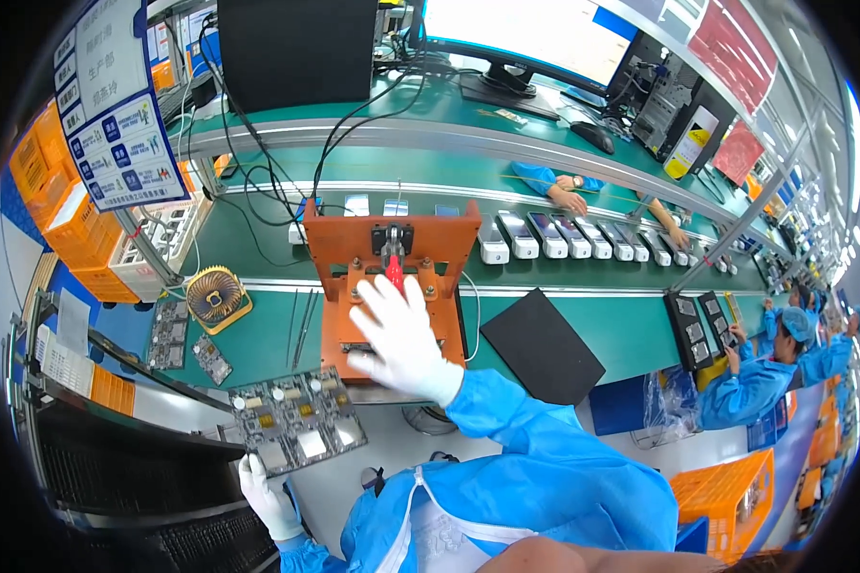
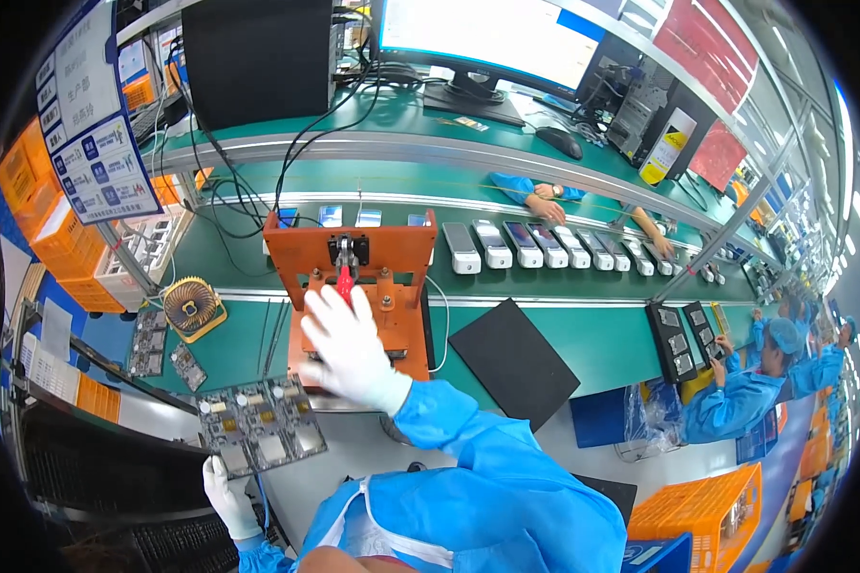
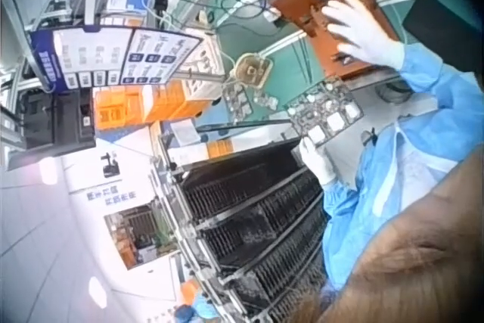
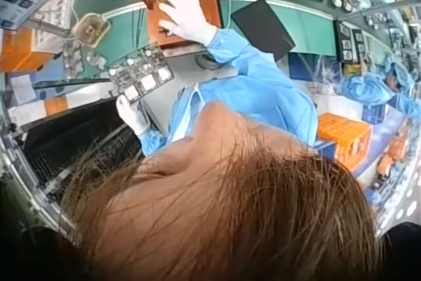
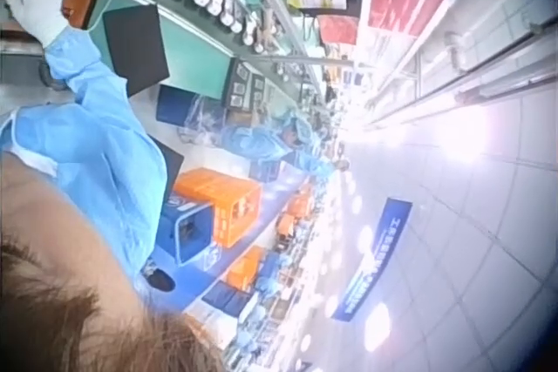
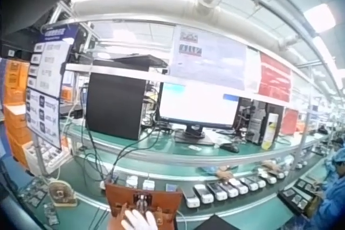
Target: The person assembles printed circuit boards by hand using a press fixture on an industrial production line.
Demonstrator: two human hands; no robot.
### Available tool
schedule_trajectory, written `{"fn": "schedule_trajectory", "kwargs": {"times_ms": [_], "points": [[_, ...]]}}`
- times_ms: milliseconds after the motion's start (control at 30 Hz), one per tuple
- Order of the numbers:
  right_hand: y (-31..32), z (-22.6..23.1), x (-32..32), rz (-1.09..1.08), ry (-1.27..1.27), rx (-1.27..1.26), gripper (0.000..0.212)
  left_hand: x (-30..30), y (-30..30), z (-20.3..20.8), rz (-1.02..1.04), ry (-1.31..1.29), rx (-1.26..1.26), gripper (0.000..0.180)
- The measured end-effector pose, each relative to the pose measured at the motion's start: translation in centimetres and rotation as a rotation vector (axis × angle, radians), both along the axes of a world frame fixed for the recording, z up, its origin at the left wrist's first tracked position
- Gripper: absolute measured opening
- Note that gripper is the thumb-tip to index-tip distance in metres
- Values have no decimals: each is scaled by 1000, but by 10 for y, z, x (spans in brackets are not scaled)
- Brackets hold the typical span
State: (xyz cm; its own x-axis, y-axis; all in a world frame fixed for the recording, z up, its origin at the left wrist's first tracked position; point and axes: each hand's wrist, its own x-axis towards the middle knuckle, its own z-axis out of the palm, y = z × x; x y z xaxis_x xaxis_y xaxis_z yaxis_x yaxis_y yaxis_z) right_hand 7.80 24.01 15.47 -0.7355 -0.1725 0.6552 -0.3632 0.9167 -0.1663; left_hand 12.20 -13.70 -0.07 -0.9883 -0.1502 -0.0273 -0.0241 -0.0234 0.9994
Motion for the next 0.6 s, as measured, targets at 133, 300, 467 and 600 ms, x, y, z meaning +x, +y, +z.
{"fn": "schedule_trajectory", "kwargs": {"times_ms": [133,300,467,600], "points": [[-49,-35,36,313,-327,193,91,-3,16,13,-129,182,-193,64],[-69,-90,27,208,-354,215,62,-21,21,15,-210,547,-706,67],[-27,-88,28,128,-406,22,46,-64,60,37,-387,-38,301,55],[8,-127,31,72,-660,-65,33,-97,64,-41,-427,-255,-219,49]]}}
